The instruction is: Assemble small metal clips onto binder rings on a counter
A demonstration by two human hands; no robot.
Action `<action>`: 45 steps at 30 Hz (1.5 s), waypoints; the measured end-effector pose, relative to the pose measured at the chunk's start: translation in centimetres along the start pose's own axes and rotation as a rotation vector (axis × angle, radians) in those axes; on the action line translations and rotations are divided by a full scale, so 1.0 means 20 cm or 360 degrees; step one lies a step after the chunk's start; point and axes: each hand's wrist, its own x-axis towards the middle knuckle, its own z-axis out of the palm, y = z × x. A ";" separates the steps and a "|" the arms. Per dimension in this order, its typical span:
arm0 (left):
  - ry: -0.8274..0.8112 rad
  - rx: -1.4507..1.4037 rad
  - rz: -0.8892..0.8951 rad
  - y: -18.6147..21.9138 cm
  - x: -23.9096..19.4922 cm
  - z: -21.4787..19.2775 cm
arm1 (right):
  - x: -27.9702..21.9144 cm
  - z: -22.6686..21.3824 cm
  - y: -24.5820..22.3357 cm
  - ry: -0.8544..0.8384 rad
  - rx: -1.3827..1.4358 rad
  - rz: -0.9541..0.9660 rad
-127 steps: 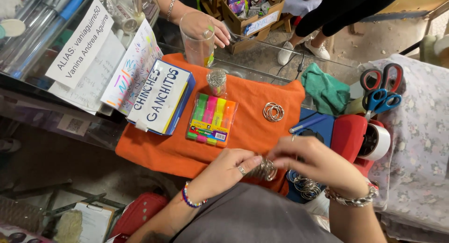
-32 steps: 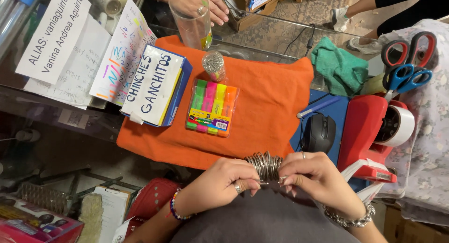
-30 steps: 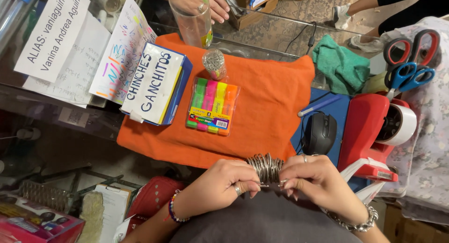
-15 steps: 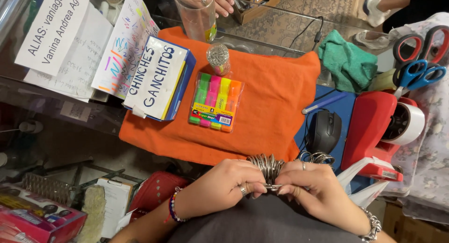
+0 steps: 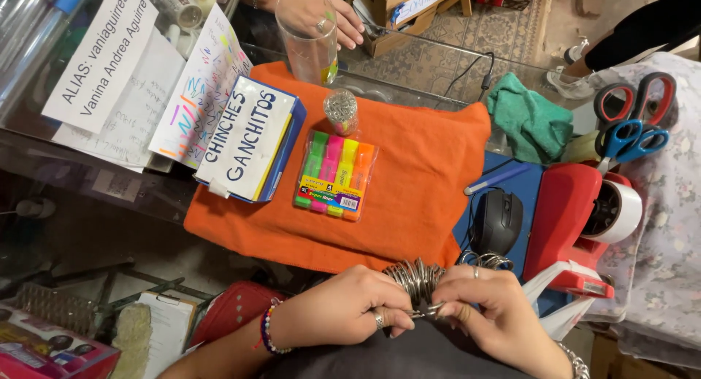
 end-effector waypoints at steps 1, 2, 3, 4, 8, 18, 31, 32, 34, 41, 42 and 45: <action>0.0004 0.0005 0.0003 -0.01 0.00 0.01 | 0.00 0.00 0.00 -0.0001 -0.0003 -0.0006; 0.0002 0.0005 -0.0011 -0.01 0.00 0.01 | 0.00 0.01 0.00 0.0000 -0.0032 -0.0043; -0.0001 0.0004 -0.0025 -0.02 0.01 0.02 | 0.00 0.01 0.00 0.0002 -0.0060 -0.0077; 0.0002 0.0007 -0.0023 -0.02 0.01 0.02 | -0.01 0.01 0.00 0.0001 -0.0063 -0.0081; 0.0024 0.0013 -0.0022 -0.02 0.02 0.05 | -0.02 0.01 -0.01 0.0053 -0.0105 -0.0113; -0.0073 -0.0004 -0.0098 -0.03 0.03 0.03 | -0.06 0.02 0.05 -0.0039 -0.0211 -0.0041; 0.0134 0.0131 0.0182 0.06 0.14 -0.08 | 0.04 -0.12 -0.14 0.0165 -0.0228 -0.0081; 0.0269 0.0258 0.0172 0.06 0.17 -0.08 | 0.02 -0.15 -0.17 0.0542 -0.0346 0.0151; 0.0384 0.0382 0.0169 0.06 0.21 -0.09 | -0.06 -0.20 -0.16 0.0937 -0.0459 0.0399; 0.0490 -0.0392 -0.0013 -0.04 0.34 -0.25 | -0.39 -0.14 0.11 0.1506 0.0058 0.0815; 0.0451 -0.0857 -0.0081 -0.06 0.36 -0.28 | -0.42 -0.11 0.16 0.1497 0.0078 0.0908; 0.0385 -0.1602 -0.0077 -0.04 0.43 -0.34 | -0.48 -0.03 0.26 0.1360 0.0191 0.1010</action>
